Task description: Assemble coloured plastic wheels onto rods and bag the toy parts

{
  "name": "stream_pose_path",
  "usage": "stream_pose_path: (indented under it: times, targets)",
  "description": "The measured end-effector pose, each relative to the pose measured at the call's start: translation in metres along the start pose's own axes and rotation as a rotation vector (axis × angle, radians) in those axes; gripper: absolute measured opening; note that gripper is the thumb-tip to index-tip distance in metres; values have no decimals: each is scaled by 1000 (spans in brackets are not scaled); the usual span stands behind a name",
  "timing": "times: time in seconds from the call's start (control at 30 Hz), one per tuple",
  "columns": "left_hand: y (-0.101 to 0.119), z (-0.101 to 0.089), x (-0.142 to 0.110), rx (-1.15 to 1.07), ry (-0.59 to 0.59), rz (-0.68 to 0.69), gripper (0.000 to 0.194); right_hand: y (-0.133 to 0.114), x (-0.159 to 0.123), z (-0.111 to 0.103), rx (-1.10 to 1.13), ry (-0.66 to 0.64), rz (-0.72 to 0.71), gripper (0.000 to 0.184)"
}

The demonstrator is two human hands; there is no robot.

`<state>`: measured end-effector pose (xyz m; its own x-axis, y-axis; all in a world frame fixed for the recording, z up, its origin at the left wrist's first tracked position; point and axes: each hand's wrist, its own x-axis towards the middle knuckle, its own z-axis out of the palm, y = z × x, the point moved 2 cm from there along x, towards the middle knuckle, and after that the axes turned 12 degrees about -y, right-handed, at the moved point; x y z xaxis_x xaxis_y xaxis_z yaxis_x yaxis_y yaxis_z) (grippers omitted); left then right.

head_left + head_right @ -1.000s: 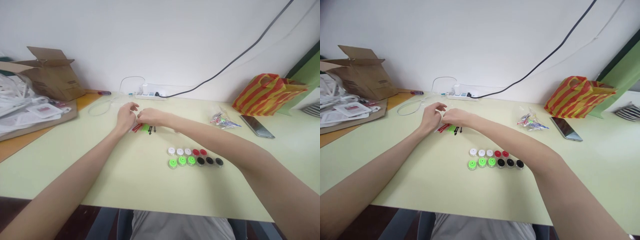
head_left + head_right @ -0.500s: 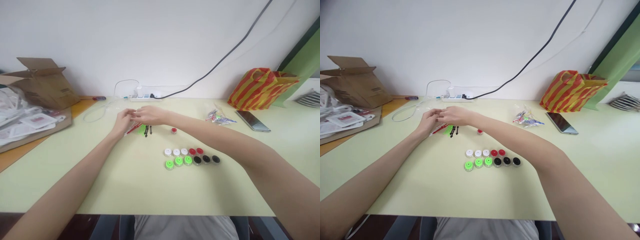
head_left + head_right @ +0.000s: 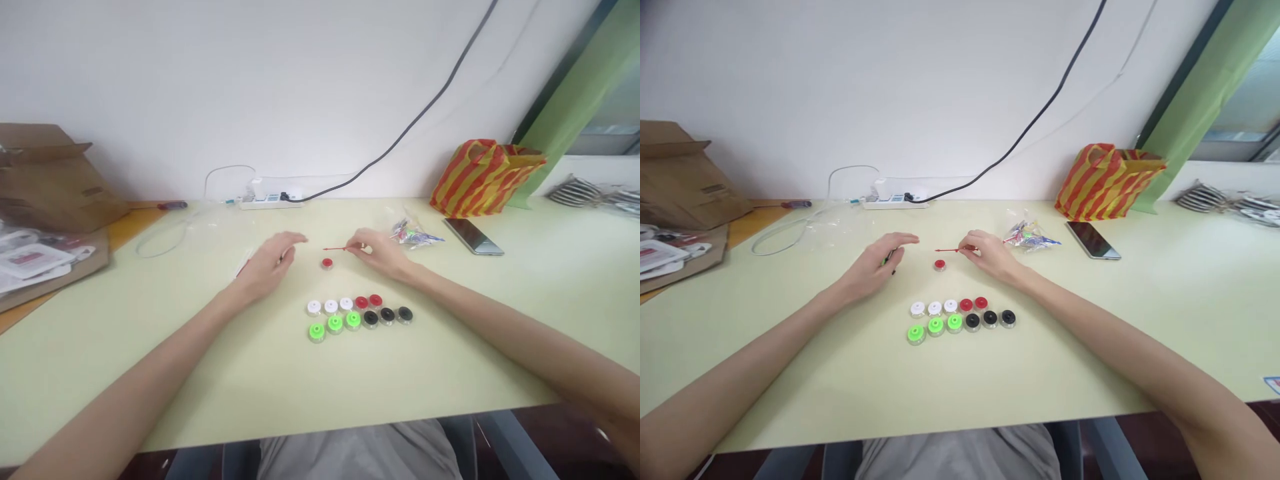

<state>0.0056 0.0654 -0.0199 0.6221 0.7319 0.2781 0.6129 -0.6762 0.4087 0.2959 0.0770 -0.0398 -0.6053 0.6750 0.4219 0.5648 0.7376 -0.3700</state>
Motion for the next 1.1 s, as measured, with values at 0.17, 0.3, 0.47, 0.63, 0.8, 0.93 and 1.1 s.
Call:
stream_pose_path:
  times: [0.17,0.3,0.47,0.63,0.8,0.93,1.1]
  targets:
    - [18,16,4,156,-135,127,43,-7,1,19,13,6,-97,18]
    - [11,19,11,262,-108,125,39,-8,8,26,-20,24,-144,21]
    - [2,27,21,344,-97,171,36,-7,16,31,-57,-23,-161,22]
    - [3,29,19,411,-55,235,37,-7,15,29,-110,-61,-176,25]
    - [11,25,17,417,-96,264,42,-9,12,27,-127,-88,-159,26]
    - [13,24,17,436,-96,274,42,-9,13,28,-119,-92,-161,27]
    - [13,23,16,455,-103,292,40,-7,12,28,-112,-98,-180,27]
